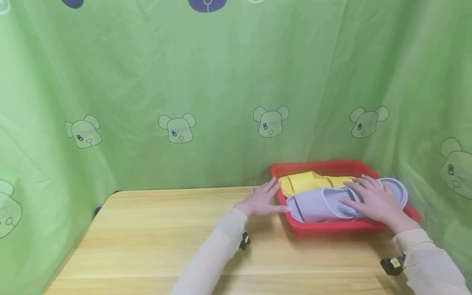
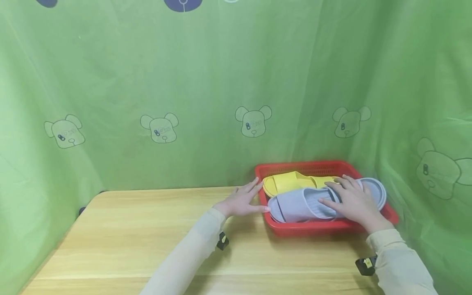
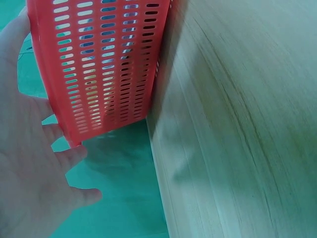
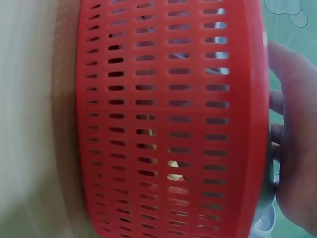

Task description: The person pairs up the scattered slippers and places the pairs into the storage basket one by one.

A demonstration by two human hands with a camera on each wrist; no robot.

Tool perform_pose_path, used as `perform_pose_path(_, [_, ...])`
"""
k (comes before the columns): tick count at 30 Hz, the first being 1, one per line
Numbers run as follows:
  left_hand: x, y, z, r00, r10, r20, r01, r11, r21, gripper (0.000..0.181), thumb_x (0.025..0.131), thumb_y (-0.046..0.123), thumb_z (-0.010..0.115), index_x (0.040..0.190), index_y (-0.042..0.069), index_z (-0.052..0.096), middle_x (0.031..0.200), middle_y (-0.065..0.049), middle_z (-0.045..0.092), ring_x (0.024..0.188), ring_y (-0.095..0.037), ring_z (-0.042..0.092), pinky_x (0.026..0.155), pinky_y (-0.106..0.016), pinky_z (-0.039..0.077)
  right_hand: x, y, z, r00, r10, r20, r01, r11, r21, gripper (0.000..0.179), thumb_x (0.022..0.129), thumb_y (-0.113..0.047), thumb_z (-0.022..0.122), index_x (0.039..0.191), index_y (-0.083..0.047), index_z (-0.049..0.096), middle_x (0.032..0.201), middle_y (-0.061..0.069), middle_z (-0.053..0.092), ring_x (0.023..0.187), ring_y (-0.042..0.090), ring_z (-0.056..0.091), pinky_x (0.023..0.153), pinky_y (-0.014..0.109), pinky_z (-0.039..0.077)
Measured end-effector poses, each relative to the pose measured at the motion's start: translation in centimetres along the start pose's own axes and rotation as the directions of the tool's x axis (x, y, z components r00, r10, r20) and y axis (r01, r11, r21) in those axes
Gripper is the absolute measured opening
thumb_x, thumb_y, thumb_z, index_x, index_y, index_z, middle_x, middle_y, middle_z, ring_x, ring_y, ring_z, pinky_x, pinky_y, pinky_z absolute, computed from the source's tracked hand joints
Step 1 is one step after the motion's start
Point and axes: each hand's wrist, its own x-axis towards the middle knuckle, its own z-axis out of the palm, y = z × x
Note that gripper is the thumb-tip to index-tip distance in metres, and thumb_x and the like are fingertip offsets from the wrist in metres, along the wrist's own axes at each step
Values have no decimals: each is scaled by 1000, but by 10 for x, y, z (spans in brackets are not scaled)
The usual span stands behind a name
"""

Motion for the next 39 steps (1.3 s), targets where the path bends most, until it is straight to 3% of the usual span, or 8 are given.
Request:
perform_pose_path(13, [-1, 0, 3, 999, 15, -33, -15, 1000, -3, 96, 84, 79, 43, 156, 33, -1, 167, 3, 0, 153, -23, 15, 117, -66, 19, -5, 12, 16, 999, 28, 22, -30, 998, 58, 67, 87, -59, 62, 135, -12, 54, 137, 25, 49, 129, 48, 36, 96, 76, 24])
perform_pose_path(39, [-3, 1, 2, 1000, 12, -20, -13, 999, -42, 96, 84, 79, 43, 156, 34, -3, 166, 5, -4, 153, -21, 10, 118, -64, 15, -4, 16, 17, 977, 15, 214, -43, 991, 127, 70, 91, -55, 58, 140, -6, 48, 139, 27, 49, 128, 51, 39, 99, 73, 30])
